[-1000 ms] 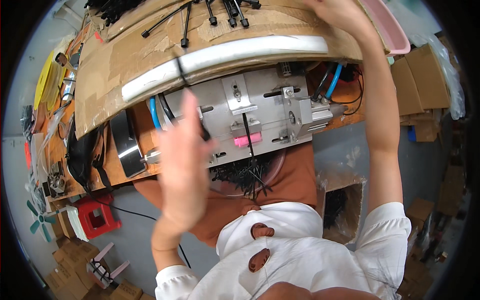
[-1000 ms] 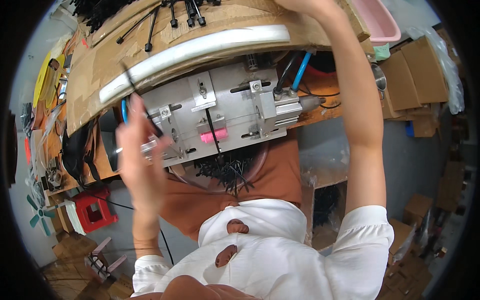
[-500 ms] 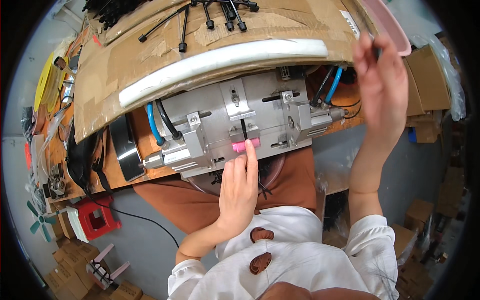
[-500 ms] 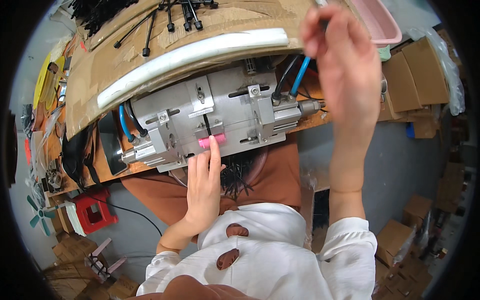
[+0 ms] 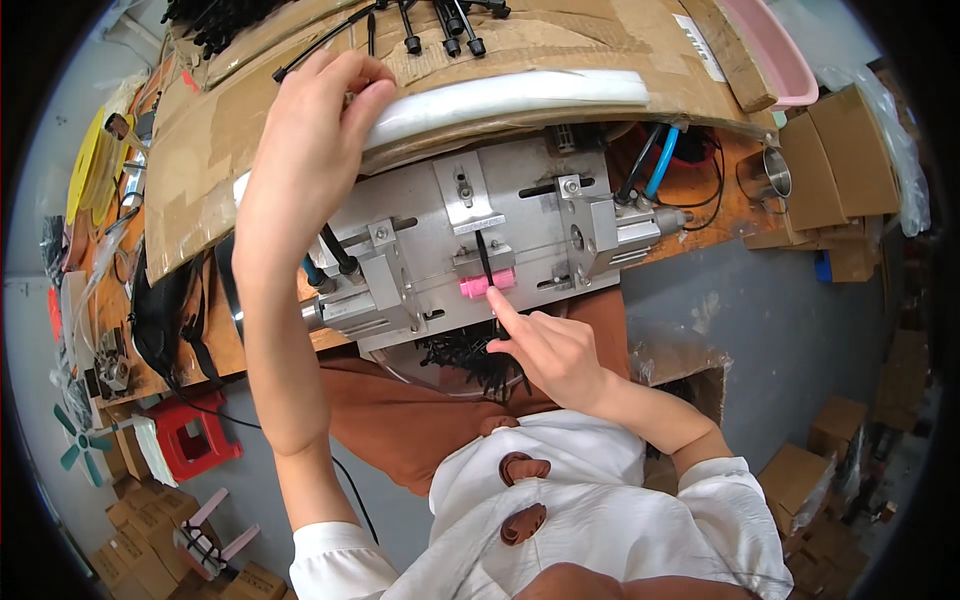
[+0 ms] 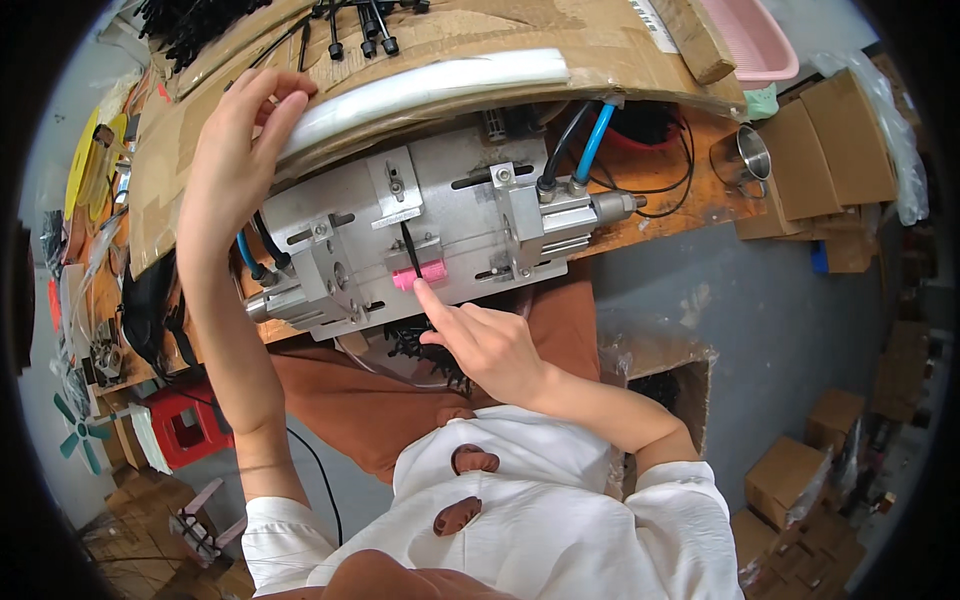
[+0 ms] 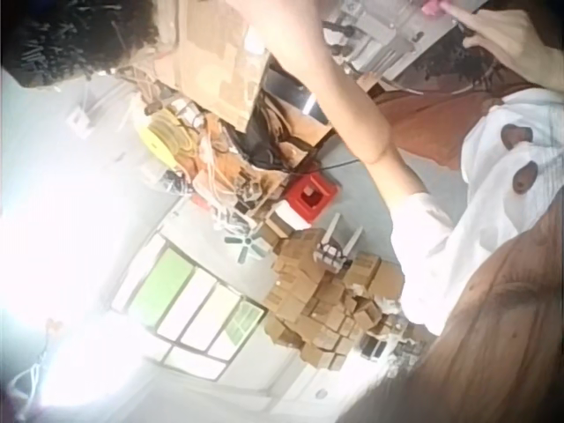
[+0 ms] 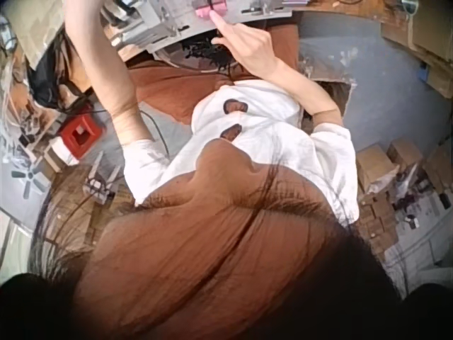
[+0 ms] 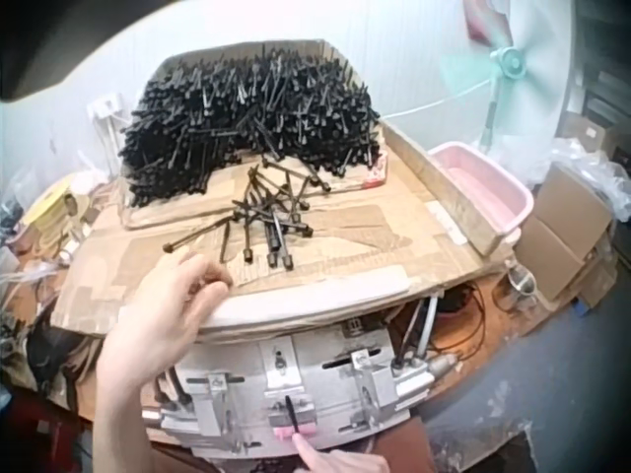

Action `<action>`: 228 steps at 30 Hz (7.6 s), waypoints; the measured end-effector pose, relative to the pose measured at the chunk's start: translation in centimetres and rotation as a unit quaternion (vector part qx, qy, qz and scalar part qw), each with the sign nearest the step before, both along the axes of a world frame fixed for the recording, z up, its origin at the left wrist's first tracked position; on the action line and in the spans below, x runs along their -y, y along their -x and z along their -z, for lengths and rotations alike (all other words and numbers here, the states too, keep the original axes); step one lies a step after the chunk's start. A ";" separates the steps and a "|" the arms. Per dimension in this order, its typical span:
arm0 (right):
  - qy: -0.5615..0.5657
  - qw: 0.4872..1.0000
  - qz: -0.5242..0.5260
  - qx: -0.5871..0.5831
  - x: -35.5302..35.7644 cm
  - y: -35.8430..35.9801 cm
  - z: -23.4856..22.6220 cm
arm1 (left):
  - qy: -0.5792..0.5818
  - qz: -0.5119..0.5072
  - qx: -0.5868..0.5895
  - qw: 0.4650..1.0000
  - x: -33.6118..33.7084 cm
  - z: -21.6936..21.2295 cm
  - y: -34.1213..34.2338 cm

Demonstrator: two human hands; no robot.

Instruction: The person picks up a cable tie from a pile on a cardboard surface, places it into a machine, and processes it. They repeat this cycle, occasionally moving cable ties aside to reach others, and then drop the finished items into a container below.

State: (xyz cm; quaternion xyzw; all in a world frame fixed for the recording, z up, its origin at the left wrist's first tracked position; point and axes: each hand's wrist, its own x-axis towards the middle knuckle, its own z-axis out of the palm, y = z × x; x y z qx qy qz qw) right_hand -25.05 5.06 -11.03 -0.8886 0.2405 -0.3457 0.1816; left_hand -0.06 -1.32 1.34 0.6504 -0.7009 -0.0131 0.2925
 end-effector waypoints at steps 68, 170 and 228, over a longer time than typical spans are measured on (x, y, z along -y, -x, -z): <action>0.193 0.950 0.033 -0.241 21.9 -3.3 -15.2 | -0.053 -0.063 0.050 0.995 -13.2 10.6 14.1; 0.272 0.927 -0.004 -0.256 24.0 -7.7 -18.5 | -0.166 0.068 -0.309 0.934 -2.3 -2.9 -10.2; -0.027 0.996 -0.043 -0.079 2.5 1.7 -3.7 | 0.075 -0.063 0.033 0.995 -4.1 -0.2 -5.6</action>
